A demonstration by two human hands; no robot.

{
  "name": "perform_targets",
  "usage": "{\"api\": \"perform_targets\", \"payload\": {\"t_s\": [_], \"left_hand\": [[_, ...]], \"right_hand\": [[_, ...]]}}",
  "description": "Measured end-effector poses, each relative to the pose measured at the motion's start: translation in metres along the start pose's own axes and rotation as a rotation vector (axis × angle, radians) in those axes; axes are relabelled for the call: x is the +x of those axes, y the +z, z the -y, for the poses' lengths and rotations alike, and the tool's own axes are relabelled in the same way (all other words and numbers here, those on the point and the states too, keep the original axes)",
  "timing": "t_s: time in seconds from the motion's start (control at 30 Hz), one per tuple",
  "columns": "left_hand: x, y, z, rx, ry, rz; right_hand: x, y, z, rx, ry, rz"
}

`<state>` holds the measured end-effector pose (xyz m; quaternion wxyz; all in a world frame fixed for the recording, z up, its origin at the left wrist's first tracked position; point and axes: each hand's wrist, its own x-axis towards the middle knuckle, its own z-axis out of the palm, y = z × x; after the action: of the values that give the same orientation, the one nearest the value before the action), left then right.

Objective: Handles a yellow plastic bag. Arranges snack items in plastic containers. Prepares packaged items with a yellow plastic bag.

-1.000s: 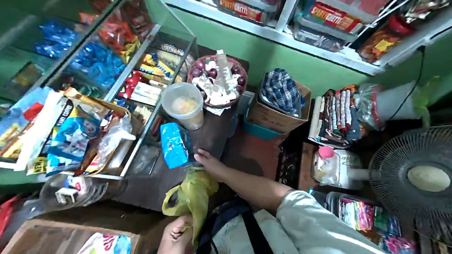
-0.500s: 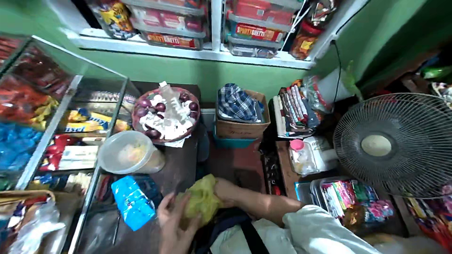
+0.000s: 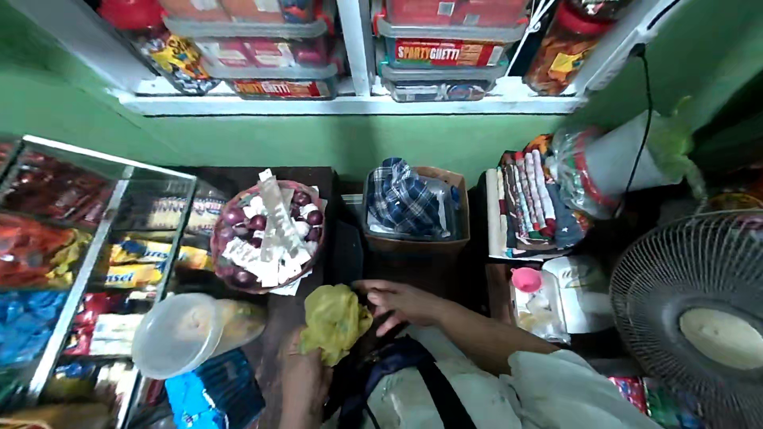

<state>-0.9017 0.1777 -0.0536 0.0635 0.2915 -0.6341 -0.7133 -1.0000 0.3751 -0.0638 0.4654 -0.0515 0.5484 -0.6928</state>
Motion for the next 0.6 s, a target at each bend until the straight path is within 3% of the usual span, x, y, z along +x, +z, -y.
{"api": "perform_targets", "payload": {"t_s": [0.1,0.23,0.43,0.5,0.6], "left_hand": [[0.029,0.059,0.005,0.222,0.24,0.187],[0.061,0.119,0.008,0.572,0.414,0.427],[0.086,0.153,0.001,0.769,0.292,0.556],[0.087,0.157,-0.002,0.793,0.259,0.566],[0.085,0.158,-0.009,0.88,0.204,0.563]], "right_hand": [[-0.001,-0.026,0.013,0.176,0.033,-0.001],[-0.008,-0.095,0.029,-0.092,0.012,-0.362],[0.008,-0.233,0.015,-0.381,0.022,-0.98],[0.031,-0.267,-0.003,-0.558,0.123,-1.041],[0.066,-0.288,-0.02,-0.815,0.222,-0.914]]}}
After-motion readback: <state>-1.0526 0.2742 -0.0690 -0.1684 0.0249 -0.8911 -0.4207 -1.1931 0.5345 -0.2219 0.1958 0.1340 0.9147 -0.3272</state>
